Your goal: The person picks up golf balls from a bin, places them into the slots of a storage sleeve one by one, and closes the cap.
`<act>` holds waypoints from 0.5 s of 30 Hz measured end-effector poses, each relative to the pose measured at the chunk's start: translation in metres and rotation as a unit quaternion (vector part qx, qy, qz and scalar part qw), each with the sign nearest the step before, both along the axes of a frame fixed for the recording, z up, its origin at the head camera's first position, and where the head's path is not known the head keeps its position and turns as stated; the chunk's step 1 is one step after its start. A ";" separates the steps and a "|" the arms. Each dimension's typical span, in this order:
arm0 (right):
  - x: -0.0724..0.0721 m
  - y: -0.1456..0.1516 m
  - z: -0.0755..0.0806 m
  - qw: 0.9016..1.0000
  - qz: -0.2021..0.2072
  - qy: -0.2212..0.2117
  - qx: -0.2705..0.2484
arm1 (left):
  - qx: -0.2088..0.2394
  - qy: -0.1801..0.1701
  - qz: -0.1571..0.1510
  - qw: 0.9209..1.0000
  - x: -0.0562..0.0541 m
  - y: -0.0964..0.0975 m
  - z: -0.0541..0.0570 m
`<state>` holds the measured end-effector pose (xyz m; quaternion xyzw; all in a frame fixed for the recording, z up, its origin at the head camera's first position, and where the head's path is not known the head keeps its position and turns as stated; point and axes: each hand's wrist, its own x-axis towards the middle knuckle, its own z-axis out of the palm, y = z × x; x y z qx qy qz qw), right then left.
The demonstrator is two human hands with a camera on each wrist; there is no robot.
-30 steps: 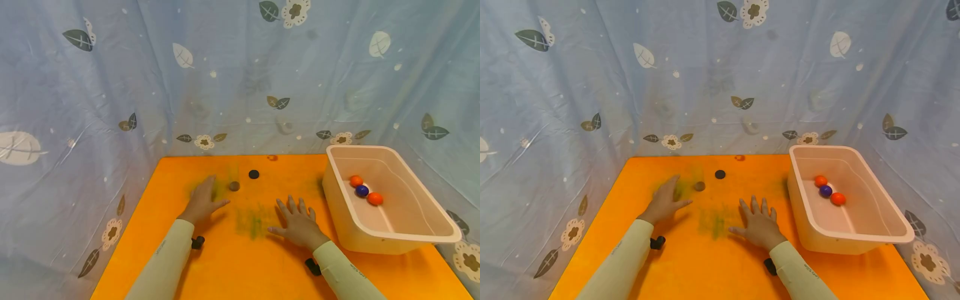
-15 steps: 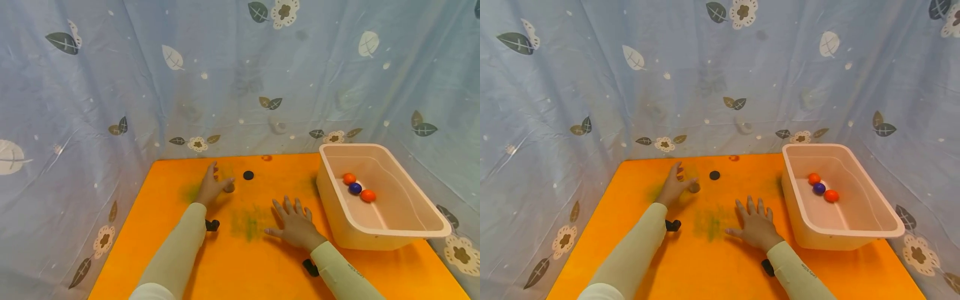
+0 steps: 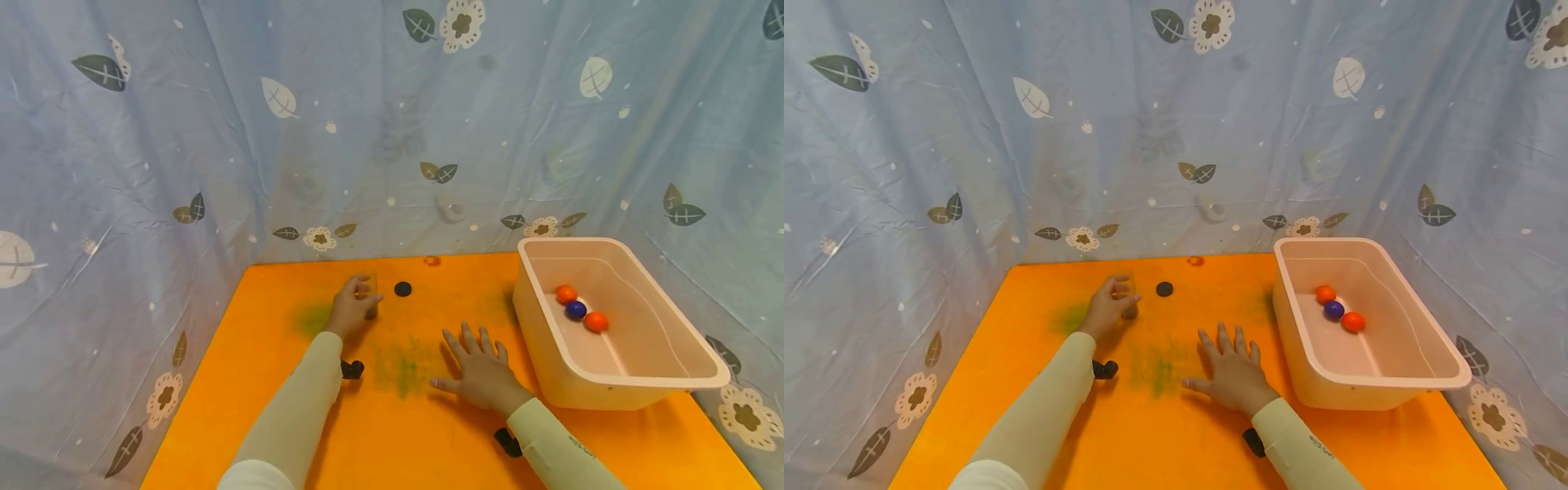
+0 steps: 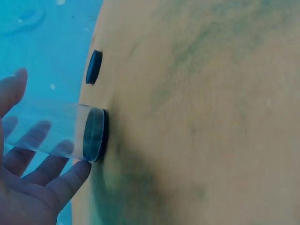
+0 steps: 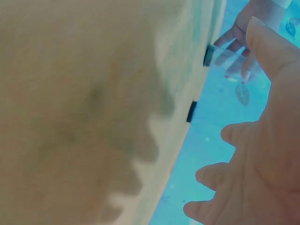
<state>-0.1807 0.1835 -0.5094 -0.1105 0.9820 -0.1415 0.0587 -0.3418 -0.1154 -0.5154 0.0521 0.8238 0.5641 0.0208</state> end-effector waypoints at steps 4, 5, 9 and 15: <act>0.000 -0.005 0.008 0.999 0.021 0.023 -0.003 | -0.011 0.010 0.002 1.000 0.003 -0.007 0.005; 0.000 -0.006 0.010 0.999 0.026 0.028 -0.004 | -0.016 0.014 0.001 1.000 0.005 -0.009 0.007; 0.001 -0.013 0.022 0.998 0.039 0.054 0.002 | -0.040 0.028 -0.014 0.999 0.014 -0.014 0.014; 0.003 -0.014 0.073 0.988 0.053 0.147 0.007 | -0.069 0.046 -0.054 0.995 0.033 -0.018 0.024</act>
